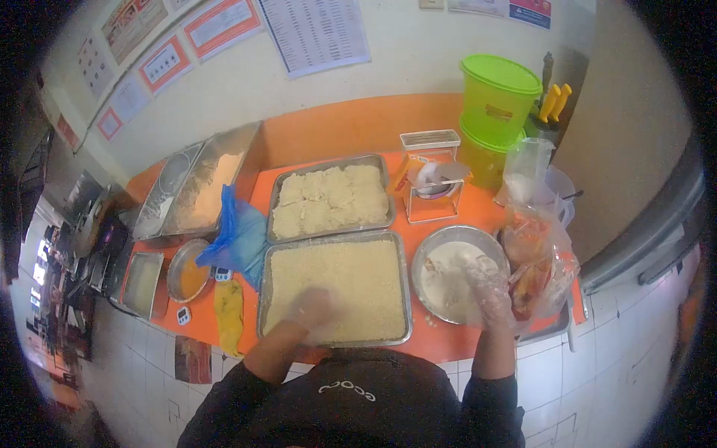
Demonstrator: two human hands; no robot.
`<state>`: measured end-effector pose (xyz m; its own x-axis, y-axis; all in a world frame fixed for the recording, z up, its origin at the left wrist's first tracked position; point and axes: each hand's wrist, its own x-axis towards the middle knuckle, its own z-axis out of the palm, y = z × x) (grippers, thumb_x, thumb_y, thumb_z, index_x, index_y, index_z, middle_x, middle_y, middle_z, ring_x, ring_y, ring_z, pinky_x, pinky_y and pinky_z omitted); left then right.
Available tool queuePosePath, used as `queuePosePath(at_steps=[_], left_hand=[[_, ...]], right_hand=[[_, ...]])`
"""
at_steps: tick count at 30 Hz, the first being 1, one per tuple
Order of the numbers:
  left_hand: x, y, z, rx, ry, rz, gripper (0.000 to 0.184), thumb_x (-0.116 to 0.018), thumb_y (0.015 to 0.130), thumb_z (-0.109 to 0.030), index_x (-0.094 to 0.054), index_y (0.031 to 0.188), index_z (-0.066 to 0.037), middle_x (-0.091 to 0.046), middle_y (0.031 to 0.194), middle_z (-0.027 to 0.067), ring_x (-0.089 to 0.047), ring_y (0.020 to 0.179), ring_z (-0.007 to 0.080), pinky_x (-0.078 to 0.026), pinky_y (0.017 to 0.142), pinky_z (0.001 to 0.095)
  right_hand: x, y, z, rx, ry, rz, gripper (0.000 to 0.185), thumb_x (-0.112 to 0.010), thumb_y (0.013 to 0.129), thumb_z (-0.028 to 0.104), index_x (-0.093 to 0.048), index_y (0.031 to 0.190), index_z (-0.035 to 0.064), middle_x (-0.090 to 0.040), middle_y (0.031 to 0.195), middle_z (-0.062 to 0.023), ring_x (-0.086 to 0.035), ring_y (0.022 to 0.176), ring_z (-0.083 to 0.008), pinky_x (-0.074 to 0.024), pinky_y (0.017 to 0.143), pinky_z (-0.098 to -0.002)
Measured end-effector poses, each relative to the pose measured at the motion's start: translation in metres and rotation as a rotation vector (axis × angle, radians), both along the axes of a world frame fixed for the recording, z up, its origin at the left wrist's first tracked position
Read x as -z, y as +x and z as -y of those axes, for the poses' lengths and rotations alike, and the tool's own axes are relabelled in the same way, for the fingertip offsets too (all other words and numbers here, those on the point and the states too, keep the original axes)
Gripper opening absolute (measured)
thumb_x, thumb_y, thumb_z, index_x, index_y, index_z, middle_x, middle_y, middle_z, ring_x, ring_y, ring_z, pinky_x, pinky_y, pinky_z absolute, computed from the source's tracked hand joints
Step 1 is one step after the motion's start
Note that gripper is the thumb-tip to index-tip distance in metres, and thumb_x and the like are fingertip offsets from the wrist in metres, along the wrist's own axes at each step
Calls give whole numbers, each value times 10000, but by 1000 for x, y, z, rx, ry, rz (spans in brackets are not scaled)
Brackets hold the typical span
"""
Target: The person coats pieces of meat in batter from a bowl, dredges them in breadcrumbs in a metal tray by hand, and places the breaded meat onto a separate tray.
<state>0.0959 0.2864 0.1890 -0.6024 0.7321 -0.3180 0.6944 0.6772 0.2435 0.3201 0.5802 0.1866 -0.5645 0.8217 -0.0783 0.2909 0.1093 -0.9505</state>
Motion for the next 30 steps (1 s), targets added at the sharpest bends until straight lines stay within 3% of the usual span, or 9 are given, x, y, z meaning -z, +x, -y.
queuePosePath(at_steps=[7, 10, 14, 16, 19, 22, 25, 28, 30], left_hand=[[95, 26, 7, 42, 125, -509, 164, -523, 807, -138, -658, 788, -47, -628, 784, 172, -641, 760, 317, -503, 700, 445], [57, 14, 7, -59, 110, -253, 179, -547, 808, -153, -680, 854, -43, -652, 834, 168, -646, 775, 309, -508, 704, 425], [-4, -24, 18, 82, 392, -61, 273, -603, 779, -207, -682, 982, -43, -674, 905, 161, -651, 775, 265, -502, 691, 384], [-21, -38, 27, -29, 502, 121, 338, -629, 761, -237, -676, 1036, -45, -678, 936, 163, -653, 782, 245, -497, 690, 369], [-62, -21, 28, -567, 627, 417, 409, -652, 728, -306, -676, 1023, -24, -674, 910, 186, -651, 795, 253, -492, 705, 363], [-28, -42, 55, -541, 433, 166, 526, -676, 706, -371, -646, 1074, 2, -655, 967, 229, -635, 916, 306, -487, 789, 379], [36, -13, 83, -274, 374, -452, 705, -694, 672, -433, -561, 1176, 42, -621, 1042, 268, -593, 1015, 355, -469, 862, 398], [65, 4, 92, -225, 29, -210, 771, -693, 694, -403, -461, 1267, 57, -576, 1124, 294, -544, 1096, 383, -418, 953, 414], [78, -3, 95, -402, 196, -112, 748, -687, 714, -368, -444, 1283, 53, -568, 1143, 293, -542, 1097, 394, -386, 988, 413]], right_hand=[[10, -33, -8, 75, -615, -586, 550, -440, 925, 567, -515, 1203, 99, -562, 1016, -48, -548, 924, -183, -482, 798, -348], [-35, -33, 11, 91, -708, -667, 555, -405, 923, 590, -502, 1165, 100, -551, 1009, -77, -554, 916, -225, -499, 779, -388], [-19, -26, 0, 29, -788, -769, 655, -338, 907, 656, -484, 1202, 89, -535, 1088, -112, -539, 991, -273, -489, 830, -428], [-16, -24, -1, 37, -817, -775, 705, -328, 904, 665, -451, 1269, 75, -518, 1149, -130, -526, 1041, -289, -476, 874, -440], [-35, -25, 11, 112, -763, -766, 763, -341, 903, 661, -381, 1358, 51, -485, 1235, -144, -505, 1098, -297, -453, 930, -445], [-34, -24, 15, 62, -693, -792, 794, -361, 901, 655, -339, 1392, 32, -465, 1273, -147, -492, 1124, -293, -440, 953, -440], [-8, -25, -3, 28, -753, -804, 798, -387, 895, 650, -342, 1388, 25, -466, 1277, -144, -489, 1133, -290, -438, 958, -431], [5, -27, -9, 1, -814, -753, 746, -396, 905, 627, -372, 1360, 36, -498, 1214, -136, -523, 1052, -276, -467, 895, -403], [-14, -33, 6, 55, -918, -744, 646, -385, 933, 583, -440, 1293, 50, -570, 1058, -123, -590, 891, -245, -529, 760, -360]])
